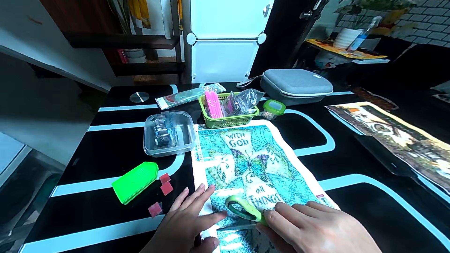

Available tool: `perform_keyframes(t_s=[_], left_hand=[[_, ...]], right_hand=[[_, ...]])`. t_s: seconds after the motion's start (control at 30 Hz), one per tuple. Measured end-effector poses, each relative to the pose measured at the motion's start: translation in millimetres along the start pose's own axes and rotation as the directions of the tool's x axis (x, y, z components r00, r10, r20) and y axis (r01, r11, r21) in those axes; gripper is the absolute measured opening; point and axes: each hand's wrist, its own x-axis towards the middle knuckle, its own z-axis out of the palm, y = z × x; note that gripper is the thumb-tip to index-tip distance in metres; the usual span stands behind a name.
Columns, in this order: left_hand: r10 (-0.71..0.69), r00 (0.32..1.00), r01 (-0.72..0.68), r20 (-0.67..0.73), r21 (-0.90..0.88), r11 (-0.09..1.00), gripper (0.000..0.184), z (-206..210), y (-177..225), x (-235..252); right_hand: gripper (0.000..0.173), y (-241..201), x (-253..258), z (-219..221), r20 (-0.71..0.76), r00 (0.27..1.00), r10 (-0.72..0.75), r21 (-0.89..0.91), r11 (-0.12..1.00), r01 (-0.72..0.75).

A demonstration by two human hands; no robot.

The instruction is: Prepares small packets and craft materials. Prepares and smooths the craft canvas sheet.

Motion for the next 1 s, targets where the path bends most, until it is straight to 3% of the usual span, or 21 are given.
perform_keyframes(t_s=[0.37, 1.0], left_hand=[[-0.045, 0.996, 0.04, 0.074, 0.076, 0.996, 0.056, -5, 5, 1], [-0.011, 1.0, 0.01, 0.018, 0.104, 0.995, 0.057, 0, 2, 0]], right_hand=[[0.026, 8, 5, 1, -0.006, 0.997, -0.074, 0.045, 0.996, 0.074], [0.032, 10, 6, 9, -0.034, 0.997, -0.063, 0.072, 0.995, 0.065]])
